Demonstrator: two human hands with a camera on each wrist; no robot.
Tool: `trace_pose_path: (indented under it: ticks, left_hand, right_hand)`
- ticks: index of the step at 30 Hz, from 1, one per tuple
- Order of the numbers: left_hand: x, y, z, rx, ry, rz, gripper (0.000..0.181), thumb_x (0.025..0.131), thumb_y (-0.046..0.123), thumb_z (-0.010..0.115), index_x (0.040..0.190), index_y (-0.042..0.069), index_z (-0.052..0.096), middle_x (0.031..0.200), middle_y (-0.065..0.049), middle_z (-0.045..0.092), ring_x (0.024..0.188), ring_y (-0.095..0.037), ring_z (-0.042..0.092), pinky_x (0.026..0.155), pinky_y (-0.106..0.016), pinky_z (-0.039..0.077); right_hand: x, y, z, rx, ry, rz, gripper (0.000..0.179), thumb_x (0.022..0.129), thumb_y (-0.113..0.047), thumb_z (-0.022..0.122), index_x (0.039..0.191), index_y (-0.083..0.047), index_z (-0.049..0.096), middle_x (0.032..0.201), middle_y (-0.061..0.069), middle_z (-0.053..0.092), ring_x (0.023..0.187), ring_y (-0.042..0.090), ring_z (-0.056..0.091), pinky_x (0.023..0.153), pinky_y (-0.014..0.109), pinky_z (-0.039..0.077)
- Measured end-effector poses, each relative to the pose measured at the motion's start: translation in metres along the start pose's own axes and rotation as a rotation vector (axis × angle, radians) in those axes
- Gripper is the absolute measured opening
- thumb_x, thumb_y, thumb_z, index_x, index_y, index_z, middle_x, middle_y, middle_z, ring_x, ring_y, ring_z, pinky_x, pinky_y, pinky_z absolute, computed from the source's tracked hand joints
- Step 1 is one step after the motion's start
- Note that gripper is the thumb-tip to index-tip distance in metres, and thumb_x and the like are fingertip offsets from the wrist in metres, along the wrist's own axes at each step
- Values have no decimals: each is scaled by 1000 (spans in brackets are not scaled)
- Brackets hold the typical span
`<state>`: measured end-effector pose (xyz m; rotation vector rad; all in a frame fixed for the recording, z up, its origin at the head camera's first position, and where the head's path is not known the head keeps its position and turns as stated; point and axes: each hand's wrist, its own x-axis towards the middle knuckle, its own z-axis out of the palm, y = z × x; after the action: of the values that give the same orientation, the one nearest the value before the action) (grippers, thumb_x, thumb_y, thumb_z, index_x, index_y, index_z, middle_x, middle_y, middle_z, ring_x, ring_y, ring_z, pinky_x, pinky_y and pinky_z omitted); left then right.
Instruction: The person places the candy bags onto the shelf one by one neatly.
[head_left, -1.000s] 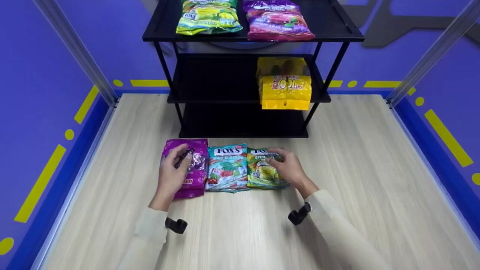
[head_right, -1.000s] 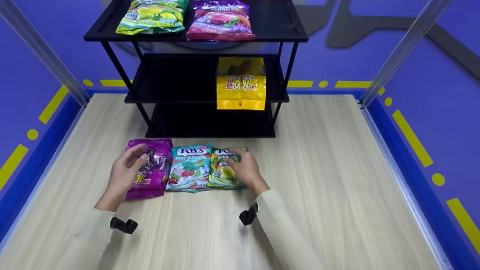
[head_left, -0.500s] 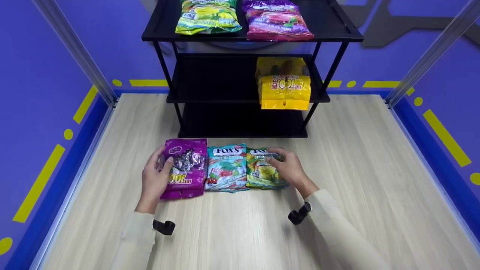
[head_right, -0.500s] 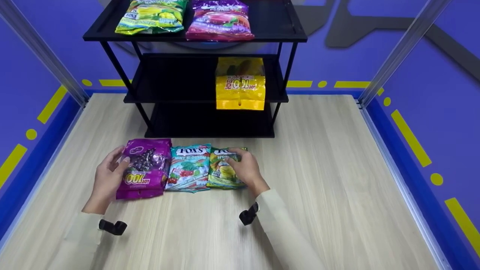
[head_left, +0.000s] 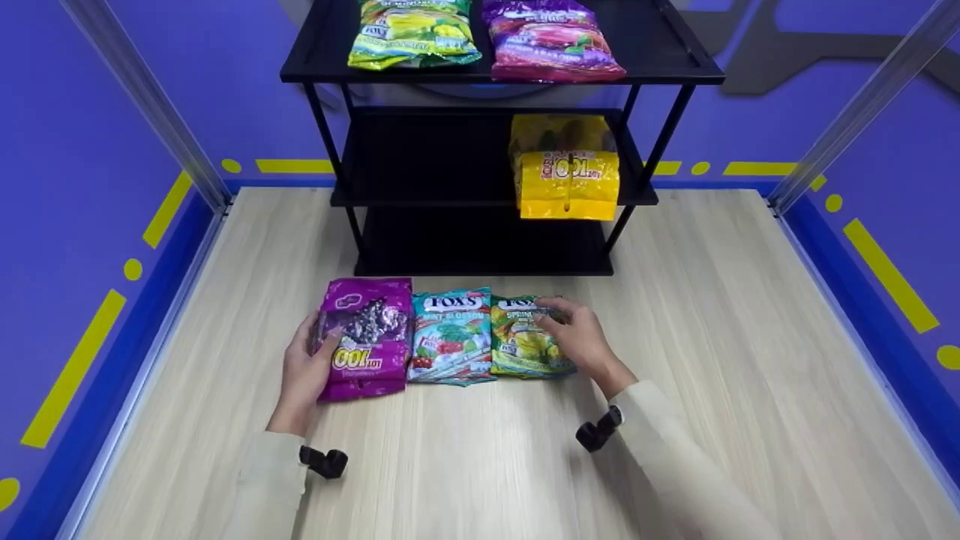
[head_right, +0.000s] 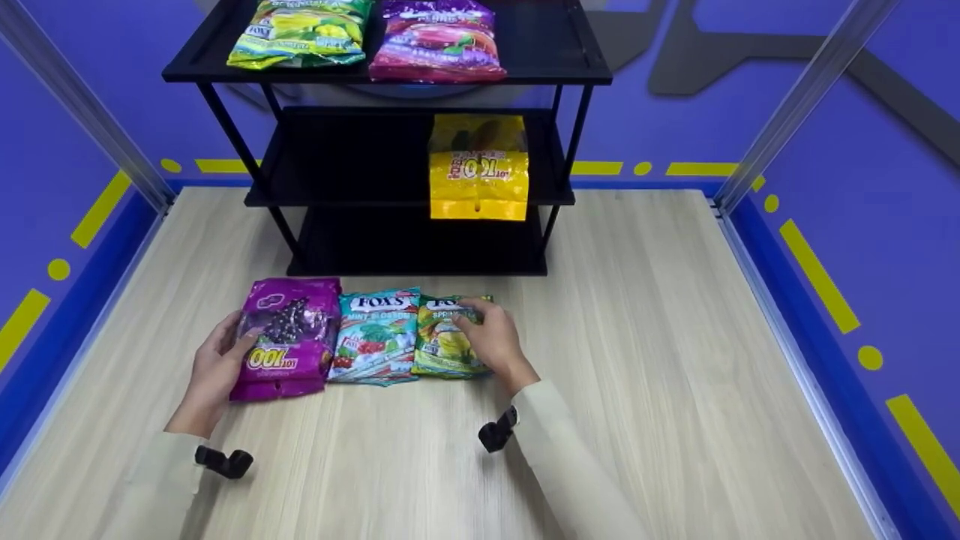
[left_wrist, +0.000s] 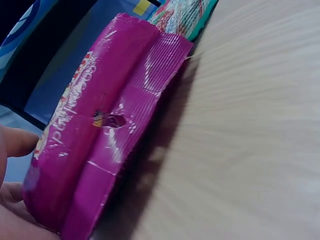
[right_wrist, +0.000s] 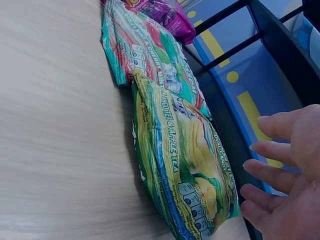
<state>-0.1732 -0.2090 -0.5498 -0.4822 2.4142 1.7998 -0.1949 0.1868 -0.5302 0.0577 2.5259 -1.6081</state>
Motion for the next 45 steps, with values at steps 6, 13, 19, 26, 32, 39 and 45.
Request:
trace_pose_path:
  ticks: [6,13,19,26,32,39,45]
  left_hand:
    - [0,-5,3,-1,-17,-24,74,99,44,49,157,20,9,162,-14,15,149,-34,16,123,-49,11]
    - [1,-10,5,70,-2,38,72,99,44,49,157,21,12,160,-18,22,145,-37,26,122,-50,17]
    - [1,-13,6,118,31,75,62,102,38,45,155,20,19,157,-19,28,140,-38,34,120,-50,21]
    - [3,-14,6,77,74,91,50,103,32,44,150,18,35,156,-12,31,143,-33,33,118,-44,29]
    - [2,-13,8,50,80,89,48,105,31,39,150,16,34,157,-11,29,147,-30,26,122,-40,23]
    - [0,-7,12,33,123,120,46,104,30,40,147,13,40,153,-13,36,144,-31,32,120,-41,27]
    - [-4,-8,13,48,171,146,42,104,24,42,145,15,44,151,-12,41,138,-31,42,116,-42,34]
  right_hand:
    - [1,1,0,22,10,3,33,96,-21,60,127,-10,63,141,12,53,134,29,48,109,45,43]
    - [2,3,0,28,11,7,31,97,-21,59,125,-11,64,137,11,57,130,27,51,106,44,47]
    - [2,3,0,40,16,0,29,97,-19,59,123,-11,66,132,10,61,120,24,58,100,42,51]
    - [3,3,1,19,40,-10,27,97,-17,59,121,-10,68,123,10,66,105,20,63,86,32,54]
    - [3,2,2,18,59,-8,25,96,-16,59,119,-10,69,121,9,67,106,19,63,87,30,52]
    - [2,6,6,54,98,-8,24,96,-15,59,118,-10,69,125,8,66,108,20,63,91,32,53]
    - [-2,5,13,92,116,-17,25,96,-13,59,119,-9,69,130,9,63,116,22,62,99,36,52]
